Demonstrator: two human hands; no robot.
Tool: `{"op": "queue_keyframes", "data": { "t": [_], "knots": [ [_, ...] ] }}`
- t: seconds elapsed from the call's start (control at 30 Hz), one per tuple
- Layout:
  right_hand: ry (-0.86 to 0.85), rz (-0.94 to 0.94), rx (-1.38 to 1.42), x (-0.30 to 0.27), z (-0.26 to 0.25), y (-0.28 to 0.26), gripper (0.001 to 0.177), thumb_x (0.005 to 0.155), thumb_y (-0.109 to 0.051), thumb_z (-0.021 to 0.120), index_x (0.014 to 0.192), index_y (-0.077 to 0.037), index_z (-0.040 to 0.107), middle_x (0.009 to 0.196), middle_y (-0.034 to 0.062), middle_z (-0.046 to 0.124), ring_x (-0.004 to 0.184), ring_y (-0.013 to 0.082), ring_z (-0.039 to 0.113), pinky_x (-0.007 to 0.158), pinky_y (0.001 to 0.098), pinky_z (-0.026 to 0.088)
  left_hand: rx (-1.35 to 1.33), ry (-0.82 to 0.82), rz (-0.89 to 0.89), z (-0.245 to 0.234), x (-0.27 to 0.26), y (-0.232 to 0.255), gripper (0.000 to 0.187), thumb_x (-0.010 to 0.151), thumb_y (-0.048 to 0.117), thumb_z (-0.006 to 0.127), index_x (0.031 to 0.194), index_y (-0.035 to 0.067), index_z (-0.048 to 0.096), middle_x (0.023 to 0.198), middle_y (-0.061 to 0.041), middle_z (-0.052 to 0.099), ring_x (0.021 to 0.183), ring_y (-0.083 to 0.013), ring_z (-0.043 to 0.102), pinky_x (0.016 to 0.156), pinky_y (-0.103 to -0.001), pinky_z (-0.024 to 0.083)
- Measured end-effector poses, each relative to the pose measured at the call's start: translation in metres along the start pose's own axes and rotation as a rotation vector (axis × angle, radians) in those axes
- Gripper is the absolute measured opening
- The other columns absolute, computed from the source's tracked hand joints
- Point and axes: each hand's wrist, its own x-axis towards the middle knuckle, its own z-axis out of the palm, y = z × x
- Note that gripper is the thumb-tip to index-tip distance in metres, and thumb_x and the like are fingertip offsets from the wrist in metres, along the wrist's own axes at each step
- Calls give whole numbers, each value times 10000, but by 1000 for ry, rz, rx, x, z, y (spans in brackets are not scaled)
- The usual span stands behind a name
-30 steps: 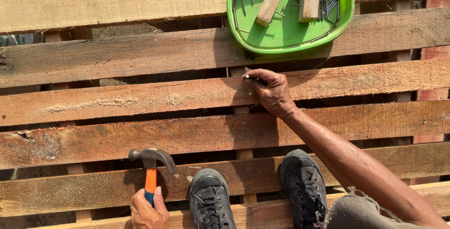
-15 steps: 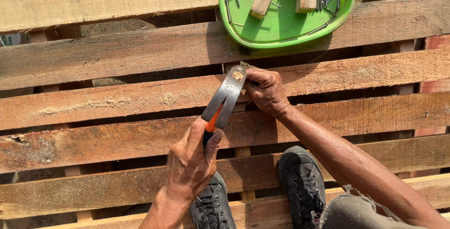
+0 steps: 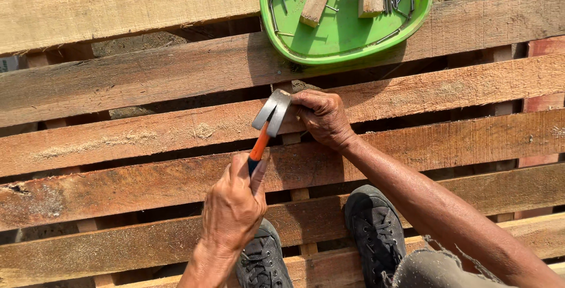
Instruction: The person hammers nails into wooden planks using a hammer. They pick up nails from a green container and drive them into the wood, occasionally adjusting the planks and the container.
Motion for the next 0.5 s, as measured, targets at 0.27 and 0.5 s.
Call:
{"op": "queue_keyframes", "data": {
  "t": [0.27,0.5],
  "knots": [
    [15,-32,-37,1,0,-6,246,880,72,585,953,-101,744,846,-13,668,776,135,605,724,331,495,6,82,269,36,-4,-38,151,1152,144,525,1088,31,449,809,-91,562,449,-152,516,330,-307,575],
    [22,-18,-44,3,-1,-7,89,907,-28,754,897,-96,698,869,19,674,798,169,633,750,336,501,-106,319,384,25,-17,-23,259,1099,107,573,1338,7,578,1124,-196,677,506,-252,612,451,-382,564]
  ]
}}
